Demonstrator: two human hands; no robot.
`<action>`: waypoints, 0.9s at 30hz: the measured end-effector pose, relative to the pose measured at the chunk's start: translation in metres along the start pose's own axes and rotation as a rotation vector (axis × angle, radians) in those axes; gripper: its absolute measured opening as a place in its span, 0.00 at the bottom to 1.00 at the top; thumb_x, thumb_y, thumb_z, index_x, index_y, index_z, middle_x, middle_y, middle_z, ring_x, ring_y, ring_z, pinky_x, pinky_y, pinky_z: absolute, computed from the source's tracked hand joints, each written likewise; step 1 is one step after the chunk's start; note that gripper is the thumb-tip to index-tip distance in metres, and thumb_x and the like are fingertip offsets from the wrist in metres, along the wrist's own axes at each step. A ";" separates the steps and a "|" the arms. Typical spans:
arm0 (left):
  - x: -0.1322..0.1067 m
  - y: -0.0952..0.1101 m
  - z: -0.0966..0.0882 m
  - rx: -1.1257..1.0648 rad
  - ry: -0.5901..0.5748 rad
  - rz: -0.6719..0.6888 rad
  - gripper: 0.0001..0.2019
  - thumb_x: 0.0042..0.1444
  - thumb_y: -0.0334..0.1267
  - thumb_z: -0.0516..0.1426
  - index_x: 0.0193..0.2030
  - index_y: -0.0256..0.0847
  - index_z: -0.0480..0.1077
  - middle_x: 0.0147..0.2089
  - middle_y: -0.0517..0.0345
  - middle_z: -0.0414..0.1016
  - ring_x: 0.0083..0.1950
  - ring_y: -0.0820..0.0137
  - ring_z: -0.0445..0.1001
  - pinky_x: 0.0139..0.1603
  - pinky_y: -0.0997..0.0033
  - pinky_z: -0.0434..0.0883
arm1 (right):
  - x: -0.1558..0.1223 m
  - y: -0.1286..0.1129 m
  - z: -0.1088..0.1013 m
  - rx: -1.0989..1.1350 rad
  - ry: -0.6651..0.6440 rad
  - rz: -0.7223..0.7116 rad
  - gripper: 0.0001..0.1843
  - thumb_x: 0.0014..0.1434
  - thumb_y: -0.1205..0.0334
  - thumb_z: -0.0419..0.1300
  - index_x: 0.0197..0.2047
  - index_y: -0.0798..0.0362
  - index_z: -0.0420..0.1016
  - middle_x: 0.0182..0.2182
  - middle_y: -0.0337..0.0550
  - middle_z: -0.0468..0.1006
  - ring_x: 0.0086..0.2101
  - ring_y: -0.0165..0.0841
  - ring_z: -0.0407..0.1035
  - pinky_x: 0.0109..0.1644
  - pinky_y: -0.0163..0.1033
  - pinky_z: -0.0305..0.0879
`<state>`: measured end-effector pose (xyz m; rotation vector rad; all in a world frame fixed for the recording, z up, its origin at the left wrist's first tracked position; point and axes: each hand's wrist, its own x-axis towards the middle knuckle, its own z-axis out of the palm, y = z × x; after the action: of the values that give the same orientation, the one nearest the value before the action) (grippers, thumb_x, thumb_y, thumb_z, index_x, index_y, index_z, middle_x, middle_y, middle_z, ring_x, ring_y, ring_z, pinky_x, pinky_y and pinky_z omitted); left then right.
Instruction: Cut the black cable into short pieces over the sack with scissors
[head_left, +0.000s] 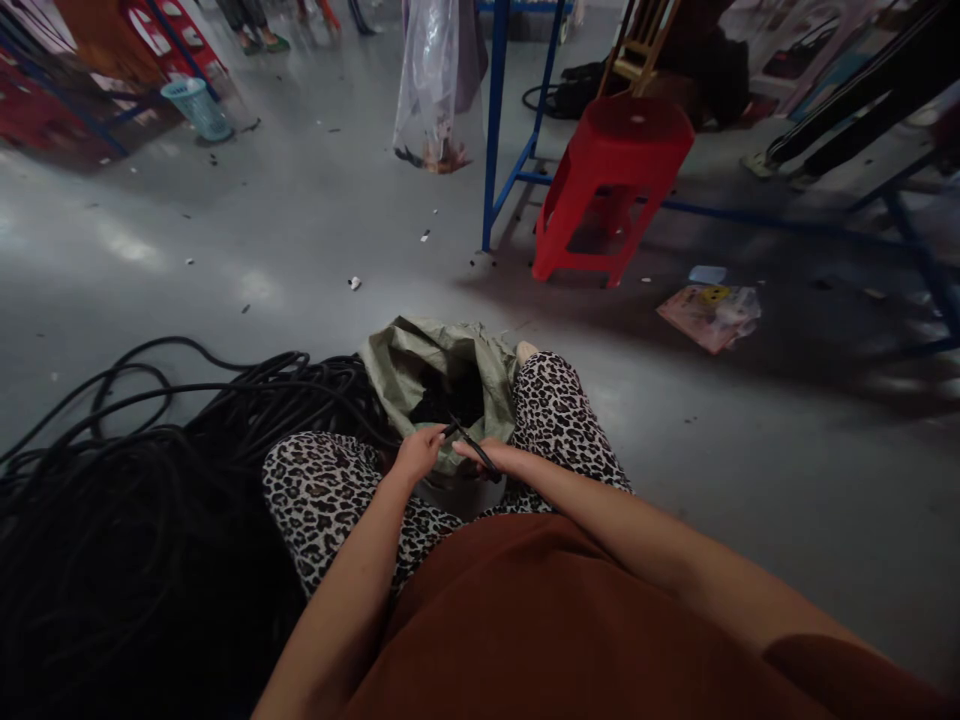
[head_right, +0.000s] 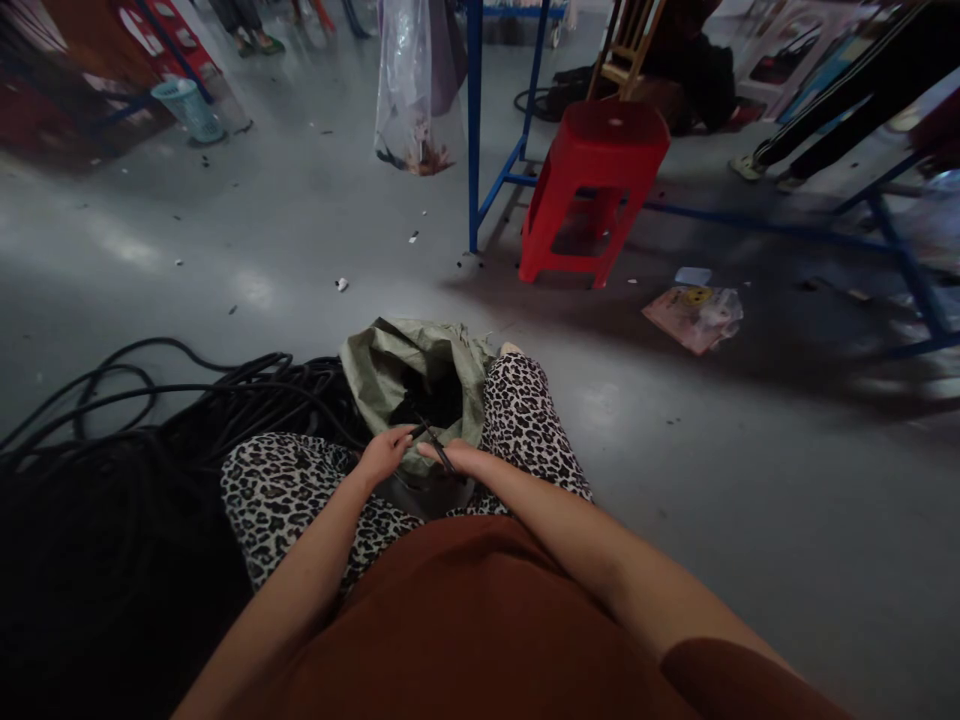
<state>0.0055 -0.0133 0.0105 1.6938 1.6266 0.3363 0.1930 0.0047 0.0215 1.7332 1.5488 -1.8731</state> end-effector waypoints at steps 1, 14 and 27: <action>0.000 0.000 0.000 -0.004 -0.001 0.002 0.17 0.58 0.34 0.49 0.51 0.41 0.73 0.48 0.52 0.77 0.48 0.66 0.74 0.52 0.66 0.68 | 0.000 0.000 0.000 0.004 0.000 -0.011 0.31 0.52 0.32 0.55 0.23 0.56 0.70 0.20 0.46 0.72 0.23 0.35 0.70 0.24 0.34 0.65; 0.004 -0.006 0.005 -0.062 0.057 -0.060 0.17 0.58 0.36 0.49 0.51 0.37 0.71 0.47 0.50 0.77 0.47 0.66 0.74 0.51 0.65 0.69 | -0.002 -0.004 0.001 0.123 0.028 0.037 0.32 0.51 0.31 0.54 0.23 0.55 0.66 0.14 0.39 0.66 0.15 0.30 0.63 0.18 0.33 0.62; 0.004 -0.002 0.004 -0.099 0.086 -0.070 0.16 0.58 0.36 0.50 0.50 0.37 0.72 0.44 0.50 0.78 0.44 0.67 0.76 0.49 0.66 0.70 | -0.011 -0.009 -0.003 0.006 0.102 0.007 0.32 0.51 0.32 0.55 0.22 0.57 0.68 0.13 0.41 0.67 0.16 0.30 0.65 0.18 0.30 0.61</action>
<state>0.0071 -0.0107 0.0047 1.5632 1.6993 0.4532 0.1920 0.0059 0.0357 1.8614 1.5709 -1.8142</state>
